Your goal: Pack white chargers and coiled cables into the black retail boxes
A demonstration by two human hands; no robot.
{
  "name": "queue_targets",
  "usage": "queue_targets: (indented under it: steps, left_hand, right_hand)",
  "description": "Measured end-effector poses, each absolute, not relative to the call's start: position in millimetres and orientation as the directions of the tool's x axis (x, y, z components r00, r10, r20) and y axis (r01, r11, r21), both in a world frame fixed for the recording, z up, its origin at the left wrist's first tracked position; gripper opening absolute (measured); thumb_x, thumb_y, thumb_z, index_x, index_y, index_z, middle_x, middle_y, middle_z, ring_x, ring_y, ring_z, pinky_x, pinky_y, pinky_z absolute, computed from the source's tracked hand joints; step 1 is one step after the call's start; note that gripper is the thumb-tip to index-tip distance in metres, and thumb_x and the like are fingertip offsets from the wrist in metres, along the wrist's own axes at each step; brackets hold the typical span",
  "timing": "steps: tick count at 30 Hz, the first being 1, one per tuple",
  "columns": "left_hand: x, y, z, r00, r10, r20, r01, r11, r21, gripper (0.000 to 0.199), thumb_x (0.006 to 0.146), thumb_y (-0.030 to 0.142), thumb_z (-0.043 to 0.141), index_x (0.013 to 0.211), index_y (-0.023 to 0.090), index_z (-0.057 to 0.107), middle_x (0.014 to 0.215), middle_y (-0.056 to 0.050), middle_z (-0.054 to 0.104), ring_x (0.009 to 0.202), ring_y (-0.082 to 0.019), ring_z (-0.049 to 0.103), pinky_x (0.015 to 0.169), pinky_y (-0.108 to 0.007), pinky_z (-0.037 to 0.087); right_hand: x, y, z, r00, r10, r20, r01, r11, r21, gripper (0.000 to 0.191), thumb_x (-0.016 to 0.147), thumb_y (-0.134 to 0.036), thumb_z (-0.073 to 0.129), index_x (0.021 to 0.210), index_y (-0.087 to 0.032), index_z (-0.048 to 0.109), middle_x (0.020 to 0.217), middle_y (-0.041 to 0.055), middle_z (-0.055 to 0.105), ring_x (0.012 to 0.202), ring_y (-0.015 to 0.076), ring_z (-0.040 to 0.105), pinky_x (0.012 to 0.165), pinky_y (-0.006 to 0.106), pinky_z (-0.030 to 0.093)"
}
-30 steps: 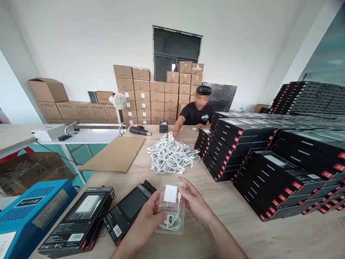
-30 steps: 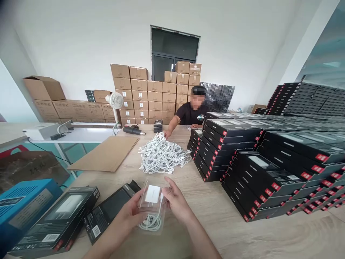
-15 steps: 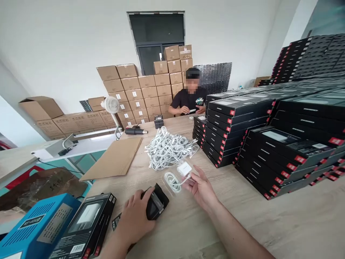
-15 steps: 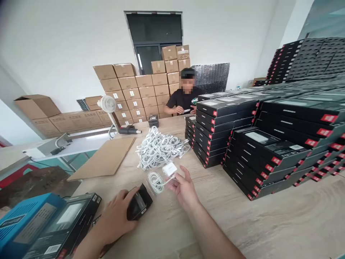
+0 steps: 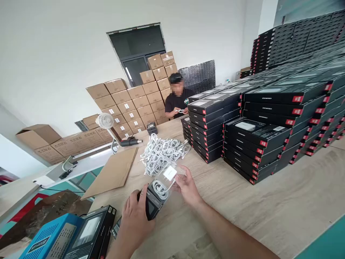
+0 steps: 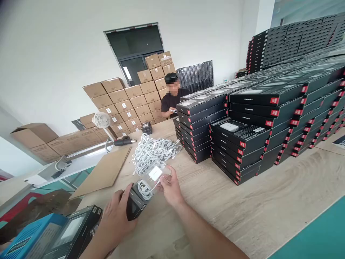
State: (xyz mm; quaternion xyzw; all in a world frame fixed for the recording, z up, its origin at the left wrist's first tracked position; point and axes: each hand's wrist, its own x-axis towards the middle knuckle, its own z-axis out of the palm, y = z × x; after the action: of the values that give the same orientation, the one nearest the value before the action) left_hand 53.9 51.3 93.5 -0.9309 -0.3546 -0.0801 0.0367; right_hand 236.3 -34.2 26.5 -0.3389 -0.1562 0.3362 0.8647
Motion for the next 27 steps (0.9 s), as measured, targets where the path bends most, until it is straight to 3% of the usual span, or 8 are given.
queue_targets:
  steps: [3,8,13,18,22,27]
  left_hand:
    - [50.4,58.0,87.1,0.764,0.587,0.266,0.616,-0.787,-0.031,0.092,0.07,0.019,0.063,0.156,0.02,0.031,0.134,-0.016,0.045,0.128,-0.037,0.045,0.113,-0.052,0.033]
    - [52.1,54.8,90.5,0.819,0.564,0.104,0.535,-0.817,0.216,0.097,0.073,0.02,0.062,0.159,0.03,0.019,0.145,-0.013,0.037,0.135,-0.034,0.041,0.113,-0.05,0.036]
    - [62.1,46.9,95.2,0.781,0.62,0.079,0.578,-0.764,0.287,0.099,0.071,0.021,0.064,0.159,0.027,0.02,0.145,-0.015,0.039,0.135,-0.036,0.044,0.114,-0.051,0.034]
    - [63.9,42.2,91.1,0.764,0.637,0.101,0.575,-0.744,0.34,0.1,0.069,0.021,0.065,0.158,0.026,0.02,0.144,-0.014,0.041,0.133,-0.034,0.046,0.113,-0.05,0.037]
    - [63.9,39.7,86.7,0.748,0.641,0.174,0.58,-0.758,0.298,0.089,0.067,0.018,0.065,0.15,0.027,0.034,0.142,-0.012,0.043,0.128,-0.033,0.049,0.11,-0.048,0.039]
    - [58.0,49.2,87.8,0.722,0.649,0.238,0.63,-0.76,0.162,0.086,0.069,0.019,0.063,0.15,0.024,0.035,0.137,-0.014,0.046,0.125,-0.035,0.05,0.106,-0.05,0.04]
  right_hand:
    - [238.4,-38.2,29.2,0.685,0.725,0.069,-0.447,0.494,-0.746,0.076,0.07,-0.048,0.083,0.133,-0.028,0.044,0.095,-0.0001,0.065,0.078,0.022,0.07,0.07,0.039,0.061]
    - [237.5,-40.5,33.0,0.747,0.663,0.05,-0.407,0.515,-0.754,0.073,0.073,-0.052,0.08,0.132,-0.027,0.044,0.095,0.0001,0.064,0.069,0.02,0.069,0.065,0.036,0.059]
    - [235.2,-41.0,38.1,0.838,0.544,0.048,-0.344,0.594,-0.727,0.073,0.074,-0.051,0.081,0.133,-0.028,0.044,0.103,0.0018,0.061,0.07,0.0181,0.068,0.066,0.034,0.058]
    - [229.2,-39.1,45.0,0.887,0.461,0.029,-0.328,0.672,-0.665,0.081,0.071,-0.051,0.083,0.136,-0.03,0.039,0.107,0.0019,0.058,0.077,0.0198,0.07,0.077,0.038,0.06]
    - [222.6,-35.7,42.7,0.882,0.465,0.071,-0.301,0.675,-0.674,0.072,0.077,-0.048,0.08,0.134,-0.03,0.04,0.109,0.0024,0.057,0.081,0.0197,0.071,0.082,0.039,0.06]
    - [224.5,-38.6,35.2,0.85,0.518,0.097,-0.282,0.602,-0.747,0.068,0.079,-0.047,0.078,0.133,-0.028,0.043,0.109,0.0039,0.059,0.074,0.018,0.068,0.069,0.035,0.061]
